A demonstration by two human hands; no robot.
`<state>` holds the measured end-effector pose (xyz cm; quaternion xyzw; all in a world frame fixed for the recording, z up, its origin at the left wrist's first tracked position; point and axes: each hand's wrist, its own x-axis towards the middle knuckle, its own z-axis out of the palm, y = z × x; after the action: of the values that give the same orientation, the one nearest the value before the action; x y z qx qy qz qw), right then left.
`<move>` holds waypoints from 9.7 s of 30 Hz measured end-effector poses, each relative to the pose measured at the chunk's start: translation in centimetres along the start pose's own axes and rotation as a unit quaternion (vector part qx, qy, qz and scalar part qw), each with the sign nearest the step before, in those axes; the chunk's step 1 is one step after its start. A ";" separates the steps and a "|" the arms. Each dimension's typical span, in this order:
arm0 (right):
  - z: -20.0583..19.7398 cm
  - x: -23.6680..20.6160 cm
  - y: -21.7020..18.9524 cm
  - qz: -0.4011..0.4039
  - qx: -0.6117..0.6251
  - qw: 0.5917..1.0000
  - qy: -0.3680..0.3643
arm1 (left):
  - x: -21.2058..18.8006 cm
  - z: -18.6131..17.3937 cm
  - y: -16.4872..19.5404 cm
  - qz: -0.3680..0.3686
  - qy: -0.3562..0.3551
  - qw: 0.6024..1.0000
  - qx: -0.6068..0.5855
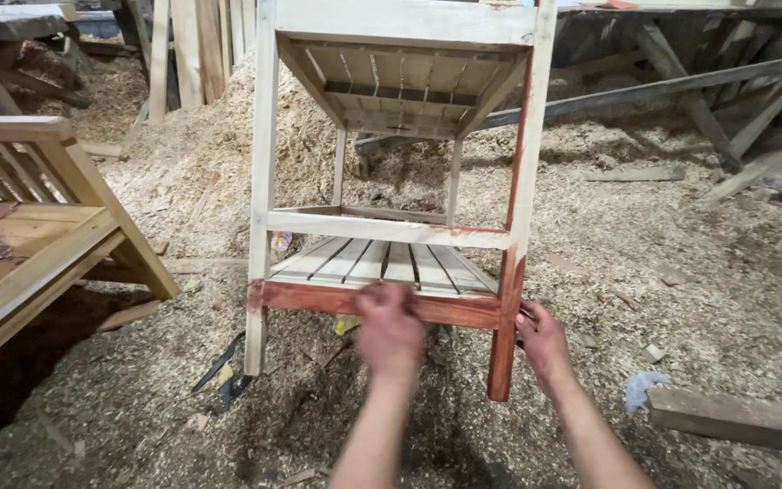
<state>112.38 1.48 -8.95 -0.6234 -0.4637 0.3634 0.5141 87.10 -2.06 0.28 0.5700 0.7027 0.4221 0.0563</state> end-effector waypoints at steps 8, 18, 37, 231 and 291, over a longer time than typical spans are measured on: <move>0.2 2.1 1.7 -0.103 -0.033 0.993 0.037 | -1.9 1.7 4.4 0.048 -0.196 0.979 -0.040; 5.6 -7.7 -7.5 -0.365 -0.207 0.875 0.242 | 1.2 -1.4 -5.1 -0.080 -0.091 0.958 -0.261; 13.5 -7.8 -6.6 -0.262 -0.104 0.922 -0.266 | 2.0 -8.0 -6.8 -0.098 -0.045 0.992 -0.063; 37.2 -19.1 -0.3 0.133 0.392 0.833 -0.366 | 11.2 -5.4 -32.7 -0.112 -0.213 0.914 -0.327; 32.9 -5.8 -11.0 -0.500 -0.326 0.768 0.232 | 5.2 -6.7 -26.4 0.272 0.087 0.956 0.070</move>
<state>77.78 6.37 -5.17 -0.4991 -0.6668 -0.2735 0.4812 61.68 -1.03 -10.70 0.7030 0.5511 0.4192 -0.1624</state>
